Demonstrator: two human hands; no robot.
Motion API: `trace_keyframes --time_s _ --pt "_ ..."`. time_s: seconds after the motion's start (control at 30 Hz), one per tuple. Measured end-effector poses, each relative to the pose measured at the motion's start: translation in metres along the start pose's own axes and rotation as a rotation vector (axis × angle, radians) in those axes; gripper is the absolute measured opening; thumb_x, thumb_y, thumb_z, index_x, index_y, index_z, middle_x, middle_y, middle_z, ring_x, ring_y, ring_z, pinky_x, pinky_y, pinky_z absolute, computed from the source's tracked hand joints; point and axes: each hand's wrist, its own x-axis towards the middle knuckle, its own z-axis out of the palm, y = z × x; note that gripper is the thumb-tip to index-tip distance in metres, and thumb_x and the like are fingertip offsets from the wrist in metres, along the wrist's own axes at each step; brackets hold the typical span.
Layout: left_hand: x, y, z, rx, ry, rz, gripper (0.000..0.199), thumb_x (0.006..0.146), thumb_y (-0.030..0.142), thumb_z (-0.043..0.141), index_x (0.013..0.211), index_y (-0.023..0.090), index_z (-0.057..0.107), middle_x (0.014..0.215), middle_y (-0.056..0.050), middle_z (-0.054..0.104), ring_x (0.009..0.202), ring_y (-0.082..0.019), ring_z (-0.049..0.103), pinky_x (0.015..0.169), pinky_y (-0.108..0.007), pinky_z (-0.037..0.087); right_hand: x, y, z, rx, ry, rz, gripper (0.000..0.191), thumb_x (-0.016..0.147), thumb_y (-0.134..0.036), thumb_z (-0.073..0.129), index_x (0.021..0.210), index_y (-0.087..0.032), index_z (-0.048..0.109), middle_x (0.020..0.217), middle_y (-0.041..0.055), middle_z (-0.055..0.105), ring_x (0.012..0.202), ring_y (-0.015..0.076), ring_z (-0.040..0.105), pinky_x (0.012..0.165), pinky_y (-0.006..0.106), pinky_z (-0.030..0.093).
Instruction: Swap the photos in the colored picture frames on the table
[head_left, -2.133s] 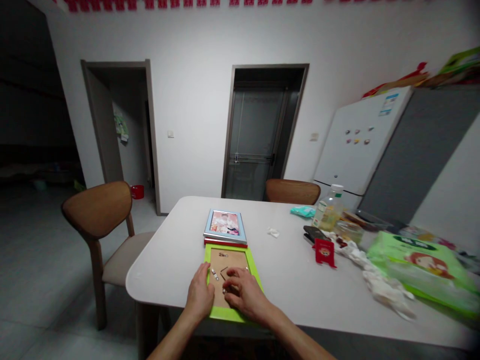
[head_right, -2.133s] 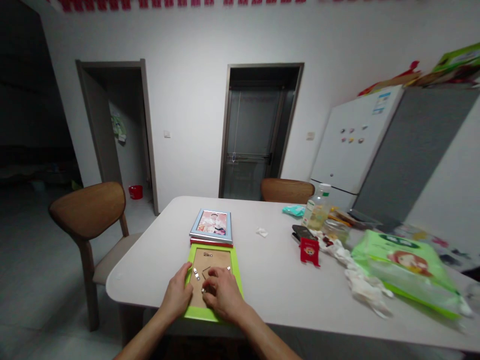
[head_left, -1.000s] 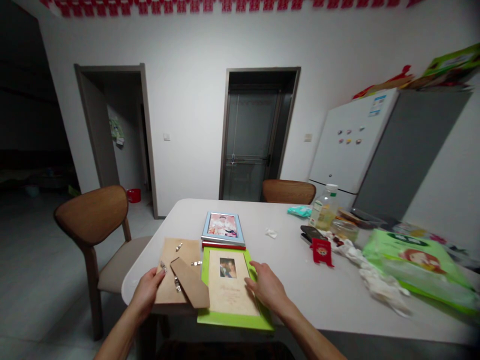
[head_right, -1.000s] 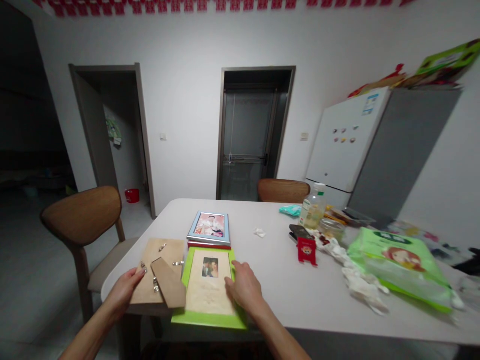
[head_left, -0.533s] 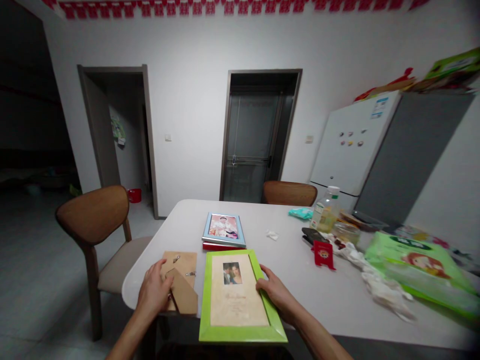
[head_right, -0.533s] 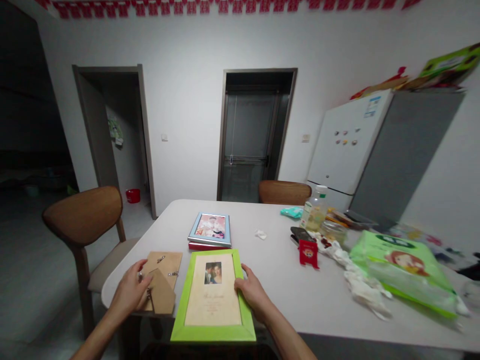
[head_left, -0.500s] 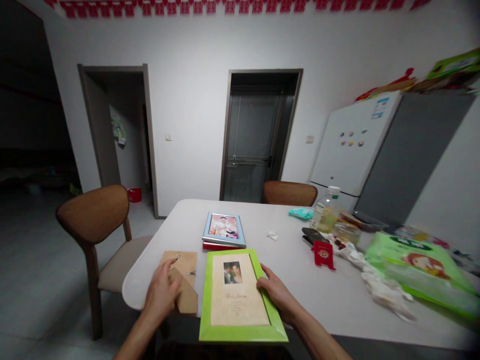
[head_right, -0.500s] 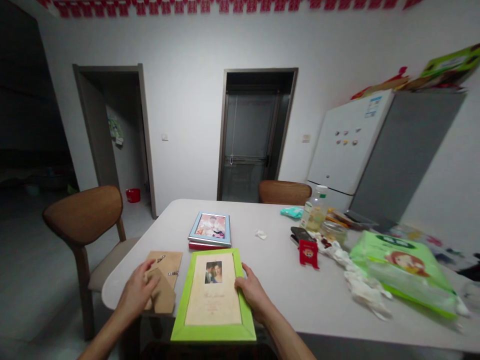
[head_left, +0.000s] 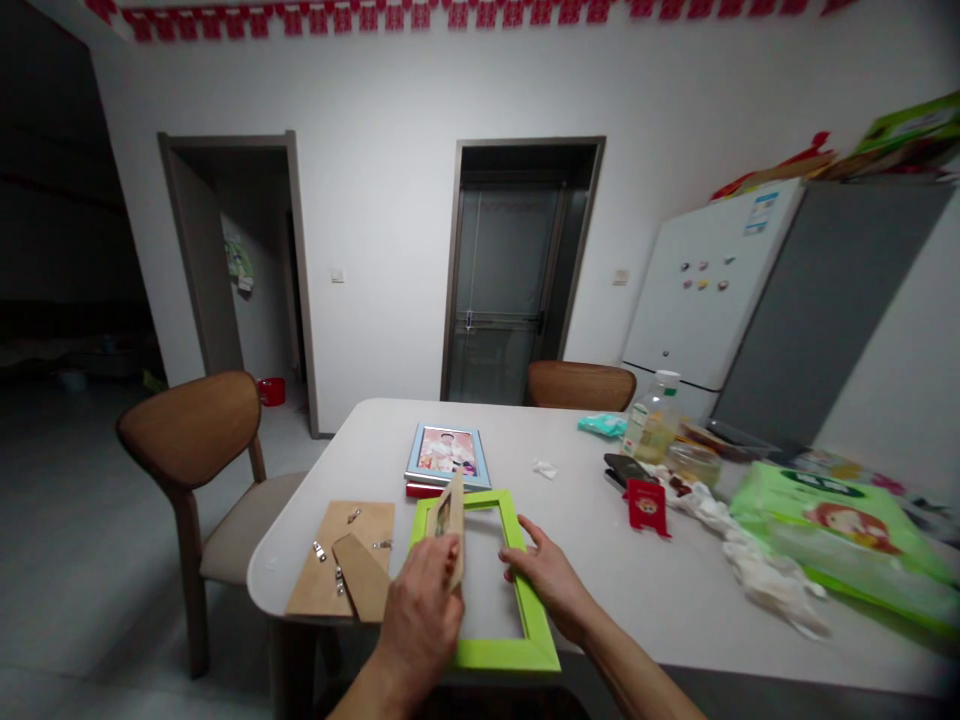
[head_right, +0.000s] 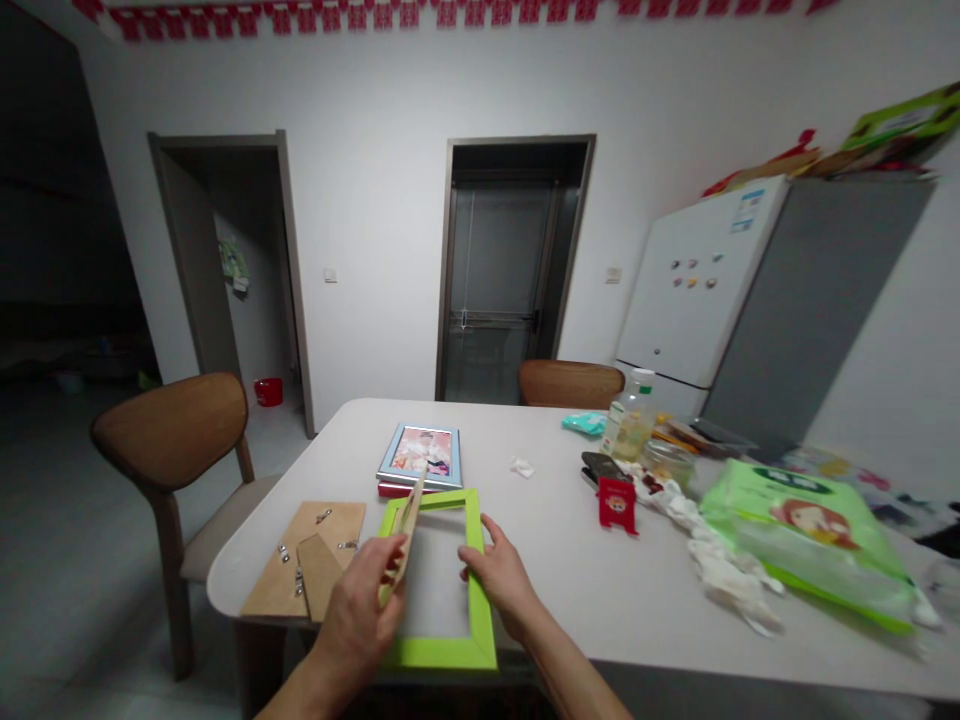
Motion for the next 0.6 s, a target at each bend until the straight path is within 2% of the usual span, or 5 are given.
trace_keyframes --time_s 0.1,0.2,0.3,0.43,0.6 --pt "-0.002 -0.019 -0.021 -0.007 0.171 -0.197 0.043 0.067 0.012 0.041 0.109 0.016 0.044 0.102 -0.008 0.056 0.091 -0.021 0.053 0.079 -0.032 0.044 0.014 0.016 -0.017 -0.279 0.080 -0.046 0.065 0.064 -0.026 0.049 0.124 -0.010 0.030 0.053 -0.0048 0.053 0.046 0.0115 0.049 0.045 0.021 0.036" --pt "-0.013 -0.043 -0.032 -0.050 0.241 -0.361 0.045 0.065 0.017 0.043 0.111 0.016 0.042 0.108 -0.008 0.054 0.098 -0.023 0.052 0.081 -0.034 0.042 0.024 0.026 -0.030 -0.600 0.179 -0.118 0.055 0.067 -0.029 0.046 0.117 -0.006 0.043 0.056 -0.0012 0.055 0.053 0.0139 0.053 0.050 0.023 0.036" --pt "-0.029 -0.061 -0.032 -0.073 0.191 -0.476 0.044 0.067 0.021 0.043 0.111 0.017 0.041 0.108 -0.007 0.056 0.097 -0.023 0.054 0.078 -0.033 0.044 0.025 0.028 -0.034 -0.805 0.222 -0.156 0.048 0.068 -0.027 0.044 0.111 -0.007 0.050 0.064 0.0027 0.060 0.061 0.0154 0.055 0.058 0.023 0.038" --pt "-0.041 -0.066 -0.031 0.068 0.046 -0.568 0.043 0.070 0.023 0.045 0.113 0.018 0.040 0.105 -0.007 0.058 0.097 -0.022 0.054 0.078 -0.031 0.042 0.023 0.028 -0.030 -0.944 0.227 -0.162 0.047 0.070 -0.027 0.043 0.112 -0.008 0.049 0.081 0.0081 0.063 0.072 0.0179 0.057 0.066 0.025 0.038" --pt "-0.040 -0.064 -0.037 0.329 -0.078 -0.474 0.039 0.073 0.024 0.043 0.111 0.016 0.043 0.101 -0.010 0.058 0.096 -0.023 0.054 0.081 -0.032 0.039 0.021 0.028 -0.025 -1.073 0.232 -0.177 0.046 0.072 -0.029 0.041 0.112 -0.009 0.049 0.097 0.0127 0.061 0.086 0.0216 0.056 0.074 0.028 0.038"
